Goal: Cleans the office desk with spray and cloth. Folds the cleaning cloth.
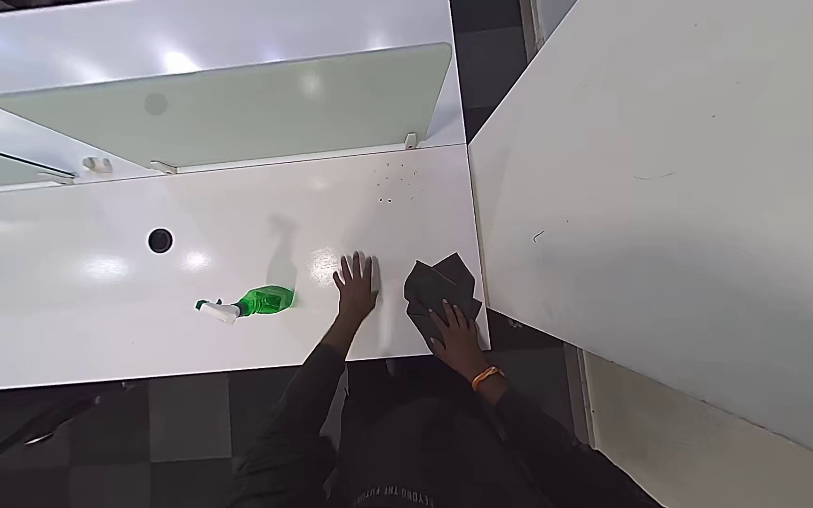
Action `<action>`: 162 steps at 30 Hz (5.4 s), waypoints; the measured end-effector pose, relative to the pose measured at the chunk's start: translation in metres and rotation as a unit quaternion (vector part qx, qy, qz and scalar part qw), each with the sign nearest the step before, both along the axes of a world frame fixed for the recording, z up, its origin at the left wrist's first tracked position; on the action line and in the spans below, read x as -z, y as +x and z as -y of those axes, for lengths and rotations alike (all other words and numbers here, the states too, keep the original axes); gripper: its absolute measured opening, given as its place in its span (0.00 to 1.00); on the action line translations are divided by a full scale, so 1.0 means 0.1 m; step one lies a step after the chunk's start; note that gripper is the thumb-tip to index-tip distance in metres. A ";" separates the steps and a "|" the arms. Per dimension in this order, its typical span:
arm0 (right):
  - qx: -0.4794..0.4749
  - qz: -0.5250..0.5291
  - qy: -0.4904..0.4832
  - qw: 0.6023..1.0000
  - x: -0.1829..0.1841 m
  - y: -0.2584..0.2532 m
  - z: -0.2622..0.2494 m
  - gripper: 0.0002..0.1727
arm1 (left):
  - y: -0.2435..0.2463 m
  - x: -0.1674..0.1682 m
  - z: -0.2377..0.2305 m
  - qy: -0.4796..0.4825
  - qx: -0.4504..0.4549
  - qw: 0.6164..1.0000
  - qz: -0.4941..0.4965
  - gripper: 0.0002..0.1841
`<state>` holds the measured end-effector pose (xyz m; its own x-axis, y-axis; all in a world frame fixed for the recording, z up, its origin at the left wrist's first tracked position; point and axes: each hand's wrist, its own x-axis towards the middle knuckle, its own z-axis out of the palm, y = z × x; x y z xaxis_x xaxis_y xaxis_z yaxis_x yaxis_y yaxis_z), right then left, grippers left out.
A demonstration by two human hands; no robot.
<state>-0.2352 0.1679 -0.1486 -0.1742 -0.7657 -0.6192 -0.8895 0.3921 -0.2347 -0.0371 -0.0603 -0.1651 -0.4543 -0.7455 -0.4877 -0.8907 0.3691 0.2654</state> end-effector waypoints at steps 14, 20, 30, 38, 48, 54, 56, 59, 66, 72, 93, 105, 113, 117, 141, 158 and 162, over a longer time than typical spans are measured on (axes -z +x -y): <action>0.033 -0.005 -0.013 0.999 -0.15 0.29 1.14 0.46 | 1.44 -0.28 -1.57 0.136 -0.041 0.982 0.121 0.49; -0.233 0.103 0.013 0.967 -0.15 1.11 0.49 0.46 | 1.32 -0.22 -1.44 0.158 -0.074 0.976 0.129 0.44; -0.049 -0.028 0.000 0.998 -0.23 -0.53 -0.47 0.42 | 1.37 -0.18 -1.41 0.174 -0.084 0.976 0.102 0.44; -0.068 -0.005 0.015 0.998 -0.26 0.37 -0.27 0.45 | 1.31 -0.20 -1.41 0.187 -0.118 0.971 0.087 0.43; -0.237 0.053 -0.012 0.970 -0.21 0.63 1.00 0.39 | 1.48 -0.19 -1.49 0.224 -0.093 0.968 0.063 0.41; -0.115 -0.017 0.015 0.993 -0.26 0.41 1.56 0.41 | 1.71 -0.15 -1.60 0.232 -0.091 0.967 0.051 0.40; -0.144 0.007 0.024 0.989 -0.27 0.59 1.48 0.43 | 1.75 -0.17 -1.61 0.231 -0.102 0.967 0.027 0.44; -0.254 0.073 0.041 0.964 -0.26 1.09 1.15 0.45 | 1.77 -0.29 -1.57 0.227 -0.148 0.963 0.000 0.50; -0.375 0.149 0.066 0.912 -0.17 1.39 0.72 0.33 | 1.82 -0.46 -1.35 0.249 -0.165 0.954 0.006 0.50; -0.128 0.034 0.005 0.991 -0.26 0.20 1.30 0.33 | 1.86 -0.39 -1.24 0.233 -0.159 0.959 0.000 0.49; -0.285 0.185 0.039 0.940 -0.11 1.21 0.96 0.33 | 2.00 -0.43 -1.16 0.228 -0.206 0.950 0.065 0.53; 0.186 0.550 0.002 0.815 -0.42 -0.11 1.16 0.28 | 1.95 -0.37 -1.10 0.226 -0.193 0.953 0.055 0.52; -0.049 0.061 -0.133 0.988 -0.25 -0.02 0.97 0.37 | 2.04 -0.31 -1.13 0.238 -0.186 0.952 0.047 0.51; -0.215 0.057 0.012 0.975 -0.30 0.10 1.12 0.50 | 2.02 -0.34 -1.10 0.249 -0.176 0.951 0.054 0.52; -0.207 0.059 -0.145 0.966 -0.30 0.51 2.07 0.33 | 2.21 -0.29 -1.01 0.278 -0.164 0.946 0.014 0.52; -0.219 -0.001 -0.026 0.975 0.11 0.82 2.18 0.40 | 2.22 -0.33 -0.96 0.293 -0.149 0.944 0.019 0.51; -0.174 -0.019 -0.001 0.984 -0.01 0.90 2.68 0.37 | 2.23 -0.32 -0.97 0.282 -0.142 0.948 0.026 0.49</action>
<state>-0.1451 -0.1001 -0.1479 0.0767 -0.7845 -0.6154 -0.9781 0.0607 -0.1993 0.1861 0.0372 -0.1327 -0.2392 -0.4474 -0.8617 -0.9501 -0.0750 0.3028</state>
